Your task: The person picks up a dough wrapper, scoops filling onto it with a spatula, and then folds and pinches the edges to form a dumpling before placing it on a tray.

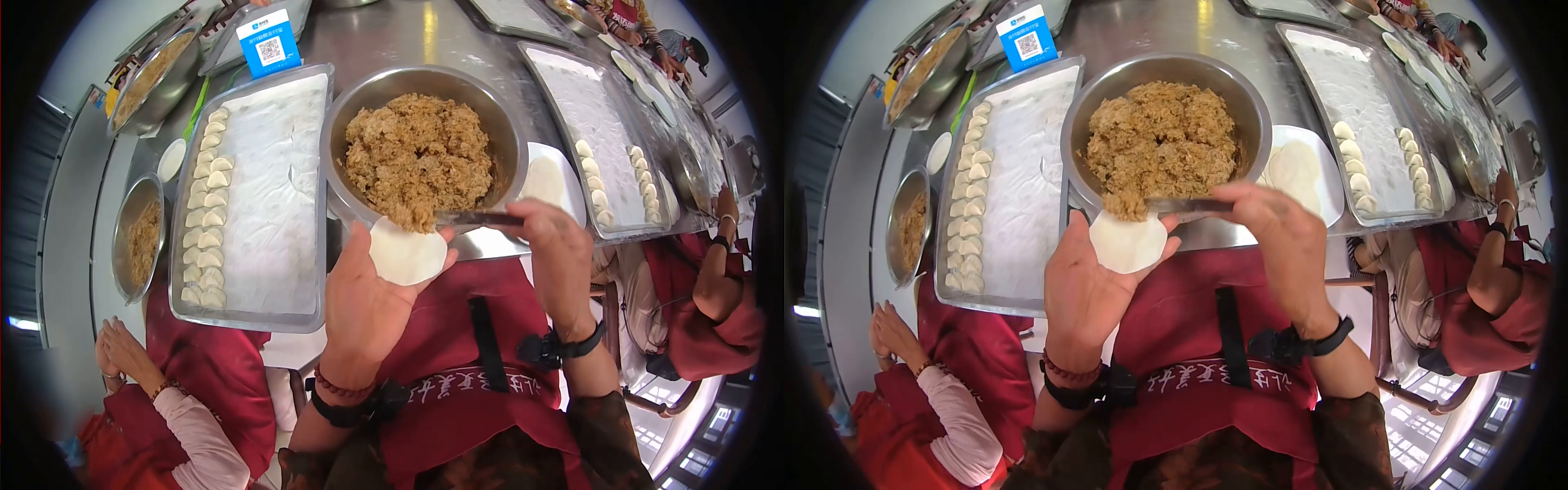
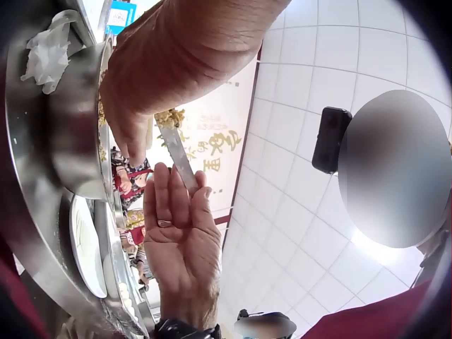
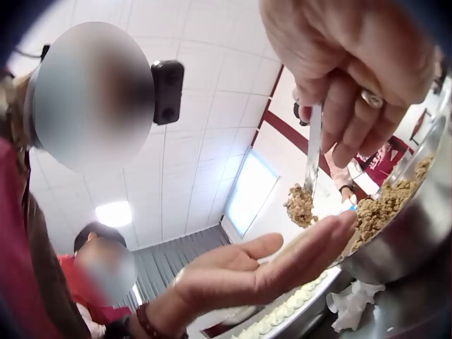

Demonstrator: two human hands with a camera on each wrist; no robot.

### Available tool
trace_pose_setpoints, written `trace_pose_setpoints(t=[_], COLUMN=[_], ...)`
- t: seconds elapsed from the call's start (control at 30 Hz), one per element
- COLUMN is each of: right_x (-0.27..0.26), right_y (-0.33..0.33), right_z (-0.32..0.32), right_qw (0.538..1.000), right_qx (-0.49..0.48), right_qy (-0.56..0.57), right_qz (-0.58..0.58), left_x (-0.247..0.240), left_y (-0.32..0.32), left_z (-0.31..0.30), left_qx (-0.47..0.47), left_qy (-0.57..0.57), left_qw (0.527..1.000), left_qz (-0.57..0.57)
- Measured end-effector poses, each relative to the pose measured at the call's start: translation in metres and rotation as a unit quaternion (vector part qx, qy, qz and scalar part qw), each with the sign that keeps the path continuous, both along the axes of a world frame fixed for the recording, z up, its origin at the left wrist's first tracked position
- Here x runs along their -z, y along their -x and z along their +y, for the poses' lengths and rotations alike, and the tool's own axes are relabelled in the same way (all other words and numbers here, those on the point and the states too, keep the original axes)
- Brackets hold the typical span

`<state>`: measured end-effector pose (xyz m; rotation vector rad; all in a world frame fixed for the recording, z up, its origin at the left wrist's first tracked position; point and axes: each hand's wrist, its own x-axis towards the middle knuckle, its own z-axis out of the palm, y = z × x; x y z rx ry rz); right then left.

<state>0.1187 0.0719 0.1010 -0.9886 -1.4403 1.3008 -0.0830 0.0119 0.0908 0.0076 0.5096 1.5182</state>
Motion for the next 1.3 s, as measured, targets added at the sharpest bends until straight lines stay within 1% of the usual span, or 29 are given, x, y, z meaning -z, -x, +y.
trace_pose_setpoints(t=[0.07,0.1,0.17,0.23,0.37,0.47,0.57,0.67,0.77,0.8,0.9,1.03,1.17,1.27,1.3], right_x=[0.004,0.006,0.009,0.013,0.02,0.02,0.02,0.006,-0.004,-0.004,-0.004,0.003,0.001,-0.003,-0.003], right_y=[-0.004,-0.005,-0.005,-0.004,-0.006,-0.007,-0.011,-0.018,-0.028,-0.03,-0.028,-0.013,-0.017,-0.03,-0.032], right_z=[-0.015,-0.019,-0.024,-0.03,-0.039,-0.04,-0.039,-0.036,-0.032,-0.031,-0.029,-0.029,-0.033,-0.027,-0.025], right_qw=[0.99,0.977,0.934,0.868,0.817,0.81,0.821,0.848,0.883,0.903,0.922,0.885,0.89,0.916,0.927], right_qx=[-0.054,-0.08,-0.094,-0.105,-0.096,-0.116,-0.144,-0.173,-0.199,-0.191,-0.165,-0.208,-0.223,-0.207,-0.175], right_qy=[-0.116,-0.173,-0.305,-0.43,-0.498,-0.503,-0.48,-0.439,-0.378,-0.352,-0.336,-0.374,-0.356,-0.317,-0.304], right_qz=[-0.06,-0.09,-0.159,-0.224,-0.275,-0.278,-0.273,-0.242,-0.193,-0.158,-0.097,-0.182,-0.176,-0.134,-0.131], left_x=[0.001,0.001,0.001,-0.002,-0.003,-0.005,-0.008,-0.007,-0.003,-0.003,-0.004,-0.003,0.002,0.005,0.006], left_y=[-0.003,-0.003,-0.003,-0.004,-0.005,-0.009,-0.009,-0.004,0.004,0.005,0.006,0.003,0.009,0.012,0.011], left_z=[0.001,0.001,0.0,-0.002,-0.006,-0.008,-0.011,-0.017,-0.02,-0.022,-0.025,-0.027,-0.031,-0.033,-0.033], left_qx=[-0.013,-0.006,0.009,0.014,0.014,-0.006,-0.007,0.007,-0.001,-0.005,-0.008,0.003,0.003,0.008,0.006], left_qy=[-0.013,-0.015,-0.016,-0.012,-0.006,0.013,0.019,0.004,-0.004,0.002,0.019,0.022,0.019,0.016,0.027], left_qw=[1.0,1.0,1.0,1.0,1.0,1.0,1.0,1.0,1.0,1.0,1.0,1.0,1.0,1.0,1.0], left_qz=[-0.018,-0.008,0.012,0.012,-0.004,0.004,-0.02,-0.007,0.007,0.004,-0.002,0.01,0.012,0.008,0.007])
